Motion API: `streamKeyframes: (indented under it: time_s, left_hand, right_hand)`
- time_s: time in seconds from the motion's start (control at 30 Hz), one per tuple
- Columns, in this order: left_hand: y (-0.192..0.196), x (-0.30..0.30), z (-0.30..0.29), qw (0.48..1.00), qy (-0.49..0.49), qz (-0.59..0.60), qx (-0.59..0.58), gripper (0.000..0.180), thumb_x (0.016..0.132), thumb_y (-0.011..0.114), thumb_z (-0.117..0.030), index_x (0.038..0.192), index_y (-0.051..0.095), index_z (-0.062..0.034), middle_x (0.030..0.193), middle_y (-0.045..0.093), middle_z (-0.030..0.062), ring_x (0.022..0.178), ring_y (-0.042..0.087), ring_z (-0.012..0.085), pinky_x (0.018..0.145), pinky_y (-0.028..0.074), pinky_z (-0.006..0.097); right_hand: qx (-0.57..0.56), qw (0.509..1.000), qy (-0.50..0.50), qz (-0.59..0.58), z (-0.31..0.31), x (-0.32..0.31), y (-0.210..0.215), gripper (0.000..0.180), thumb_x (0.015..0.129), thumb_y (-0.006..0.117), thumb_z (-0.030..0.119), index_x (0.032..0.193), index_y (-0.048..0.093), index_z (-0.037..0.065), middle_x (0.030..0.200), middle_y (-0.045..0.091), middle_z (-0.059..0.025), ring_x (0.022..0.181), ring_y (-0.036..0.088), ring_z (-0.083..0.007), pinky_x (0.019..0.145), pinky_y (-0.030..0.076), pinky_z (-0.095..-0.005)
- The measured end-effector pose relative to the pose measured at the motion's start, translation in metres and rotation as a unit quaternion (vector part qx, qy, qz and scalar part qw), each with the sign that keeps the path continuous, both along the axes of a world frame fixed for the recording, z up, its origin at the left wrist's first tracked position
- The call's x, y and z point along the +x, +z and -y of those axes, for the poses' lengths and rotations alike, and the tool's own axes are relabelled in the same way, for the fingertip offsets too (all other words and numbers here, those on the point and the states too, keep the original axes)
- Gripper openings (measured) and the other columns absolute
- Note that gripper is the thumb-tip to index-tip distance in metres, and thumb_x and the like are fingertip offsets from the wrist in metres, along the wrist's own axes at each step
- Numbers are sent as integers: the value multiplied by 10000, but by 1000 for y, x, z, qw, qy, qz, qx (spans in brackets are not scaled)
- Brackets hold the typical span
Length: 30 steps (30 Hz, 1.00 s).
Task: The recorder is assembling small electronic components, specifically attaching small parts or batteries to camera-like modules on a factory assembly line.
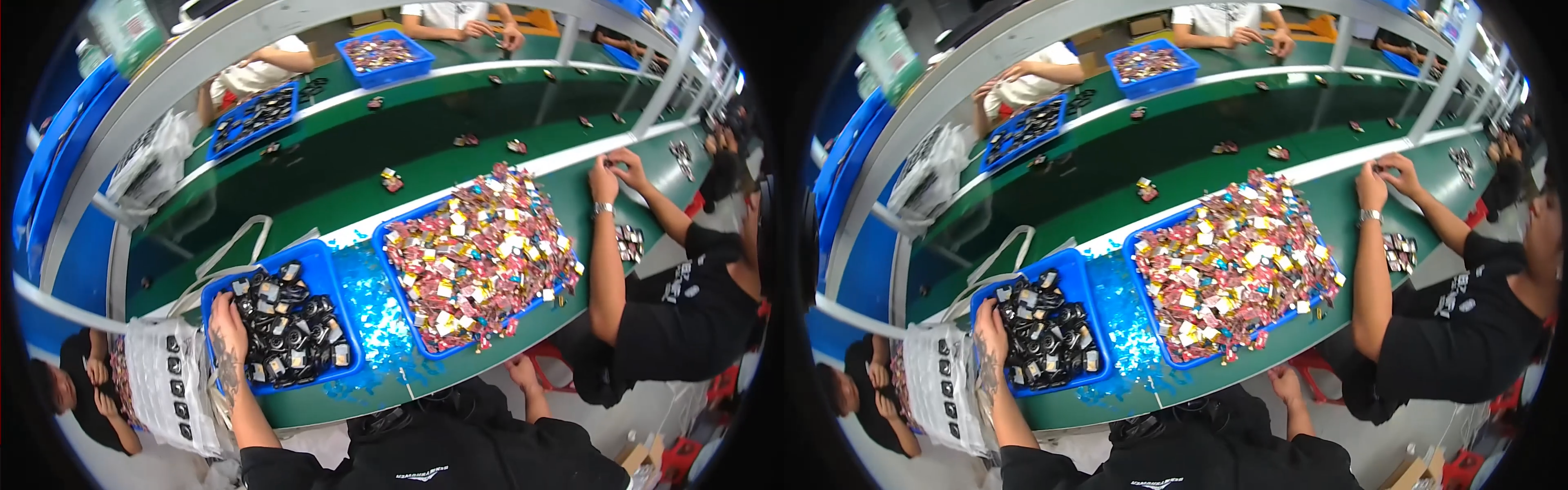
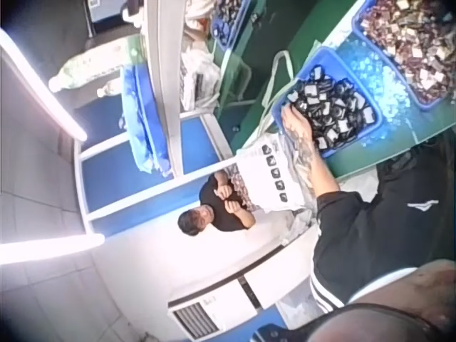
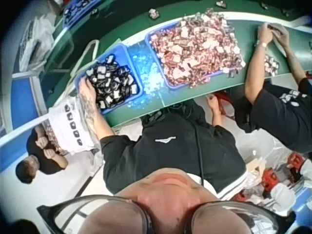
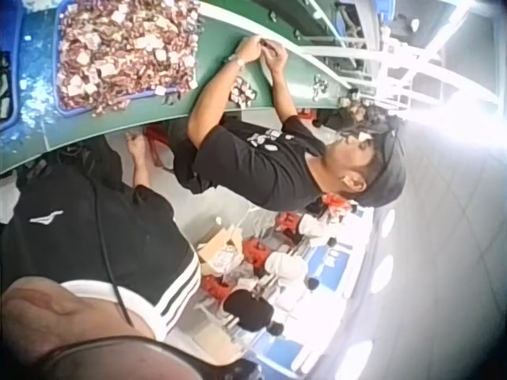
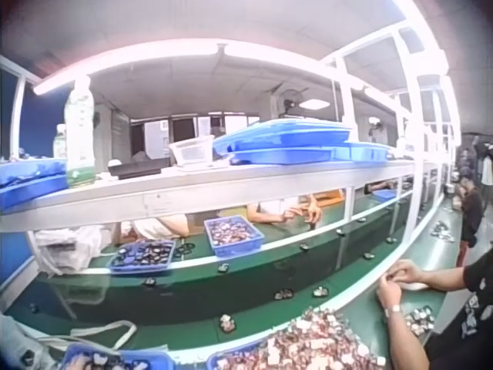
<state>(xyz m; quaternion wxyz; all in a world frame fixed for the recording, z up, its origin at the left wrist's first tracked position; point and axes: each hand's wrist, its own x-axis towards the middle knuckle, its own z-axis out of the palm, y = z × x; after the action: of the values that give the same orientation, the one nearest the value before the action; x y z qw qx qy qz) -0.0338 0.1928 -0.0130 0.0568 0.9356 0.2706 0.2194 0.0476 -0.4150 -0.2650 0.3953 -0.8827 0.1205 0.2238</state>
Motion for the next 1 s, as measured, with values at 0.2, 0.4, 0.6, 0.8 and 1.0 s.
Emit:
streamKeyframes:
  time_s: [0.2, 0.4, 0.6, 0.8, 1.0]
  left_hand:
    - [12, -6, -34, 997, -16, -10, -72, 373, 792, 677, -32, 1150, 573, -38, 1077, 619, 190, 988, 604, 350, 857, 471, 409]
    - [30, -16, -33, 968, 9, 148, -201, 456, 883, 655, -138, 1311, 521, -54, 915, 581, 51, 813, 544, 164, 753, 455, 291]
    - [75, 16, 112, 608, -137, 389, -679, 443, 1014, 467, -206, 1366, 392, 53, 1162, 553, 146, 984, 592, 193, 757, 558, 275]
    - [65, 10, 179, 436, -141, 325, -828, 472, 1000, 468, -186, 1418, 319, -24, 1068, 577, 207, 763, 632, 251, 635, 557, 304]
    - [49, 8, 192, 554, -199, 259, -766, 333, 980, 494, -157, 1283, 475, -20, 1051, 590, 173, 794, 598, 209, 656, 506, 319]
  right_hand:
    - [88, 948, 297, -69, -17, 41, 195, 270, 910, 640, 291, 994, 670, 36, 860, 698, -102, 789, 651, -213, 704, 500, -351]
    - [146, 979, 77, 116, -9, 53, 277, 113, 883, 654, 101, 954, 644, 14, 737, 630, -30, 675, 568, -67, 590, 466, -247]
    - [-3, 892, -127, 434, -40, 88, 260, 163, 812, 701, 47, 924, 602, -20, 813, 595, -81, 595, 555, -130, 548, 454, -258]
    - [35, 889, -102, 446, -55, 101, 275, 105, 859, 668, 67, 871, 606, -16, 802, 616, -72, 641, 564, -109, 571, 456, -263]
    - [429, 873, -14, 231, -93, 126, 310, 67, 913, 626, 82, 916, 590, 25, 788, 614, -2, 690, 547, -44, 622, 442, -200]
